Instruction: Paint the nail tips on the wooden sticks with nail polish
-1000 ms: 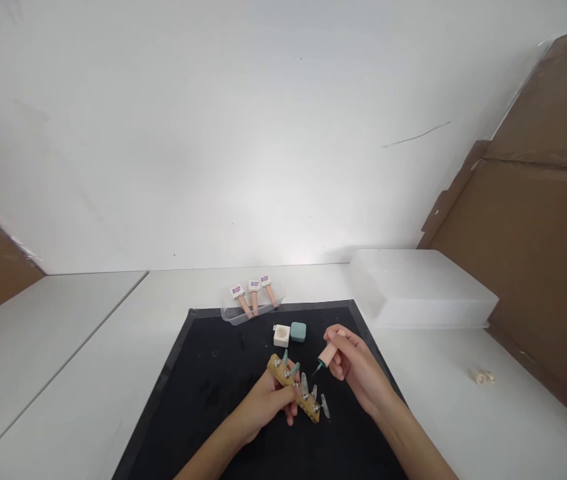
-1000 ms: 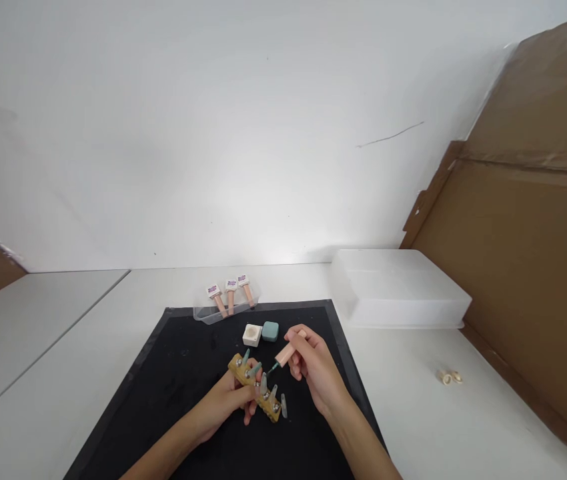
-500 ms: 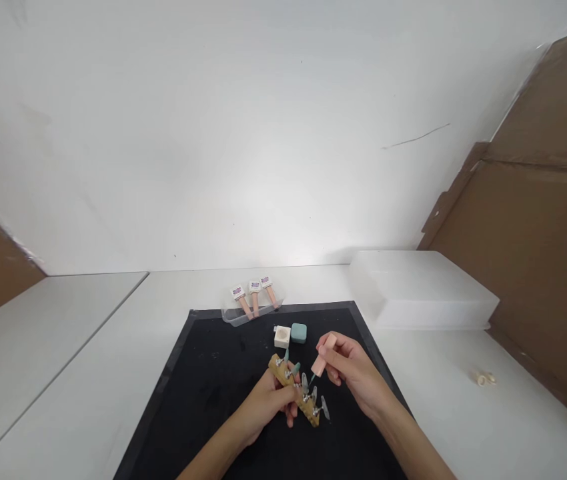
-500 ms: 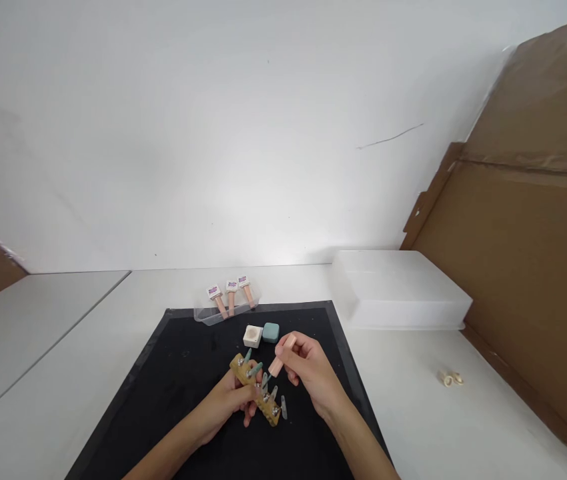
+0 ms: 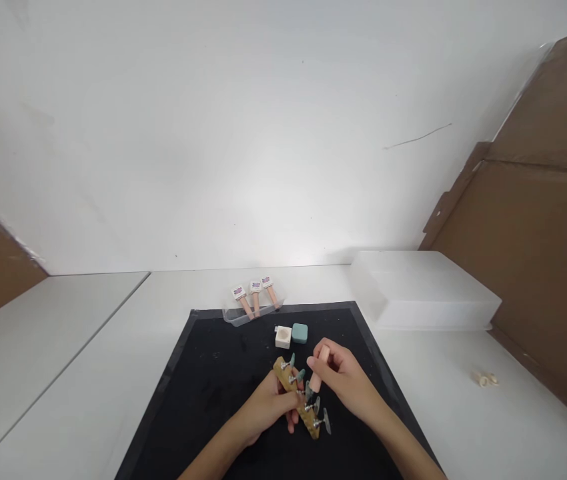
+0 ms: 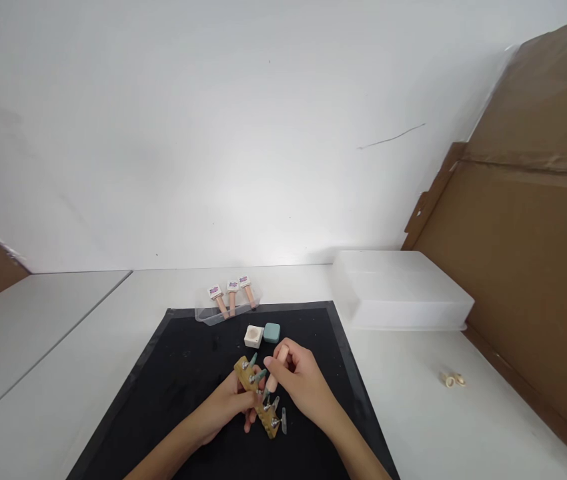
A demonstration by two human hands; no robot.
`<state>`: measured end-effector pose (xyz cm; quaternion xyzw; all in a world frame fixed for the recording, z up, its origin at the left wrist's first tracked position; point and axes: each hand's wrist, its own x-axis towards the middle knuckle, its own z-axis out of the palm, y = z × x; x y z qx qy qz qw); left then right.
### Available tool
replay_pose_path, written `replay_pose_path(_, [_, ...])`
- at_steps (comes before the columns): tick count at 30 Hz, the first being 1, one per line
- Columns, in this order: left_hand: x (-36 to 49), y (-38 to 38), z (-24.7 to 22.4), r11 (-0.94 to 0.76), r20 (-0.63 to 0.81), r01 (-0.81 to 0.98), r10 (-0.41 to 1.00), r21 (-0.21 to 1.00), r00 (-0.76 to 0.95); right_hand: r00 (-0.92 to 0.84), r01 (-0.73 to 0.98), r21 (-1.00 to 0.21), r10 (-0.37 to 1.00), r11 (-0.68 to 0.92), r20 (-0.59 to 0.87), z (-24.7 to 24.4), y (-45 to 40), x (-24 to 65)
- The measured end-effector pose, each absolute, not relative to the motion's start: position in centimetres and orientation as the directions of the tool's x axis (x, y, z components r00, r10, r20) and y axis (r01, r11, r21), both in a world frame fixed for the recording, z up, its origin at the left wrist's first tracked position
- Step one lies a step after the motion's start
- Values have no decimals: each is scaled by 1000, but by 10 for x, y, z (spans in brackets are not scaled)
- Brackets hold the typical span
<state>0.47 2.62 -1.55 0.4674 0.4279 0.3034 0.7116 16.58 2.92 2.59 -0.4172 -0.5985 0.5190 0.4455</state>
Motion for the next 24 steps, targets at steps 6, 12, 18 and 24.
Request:
replay_pose_path(6, [5, 26, -14, 391, -338, -22, 822, 920, 457, -248, 94, -982, 959, 164, 136, 27, 29, 166])
replay_pose_path(12, [5, 26, -9, 396, -345, -16, 817, 918, 463, -208, 161, -962, 961, 219, 184, 25, 29, 168])
replay_pose_path(18, [4, 25, -10, 395, -343, -12, 811, 918, 473, -153, 207, -945, 962, 253, 225, 26, 29, 169])
replay_pose_path(24, [5, 26, -11, 388, -339, -10, 819, 922, 463, -217, 172, -948, 949, 268, 229, 29, 26, 169])
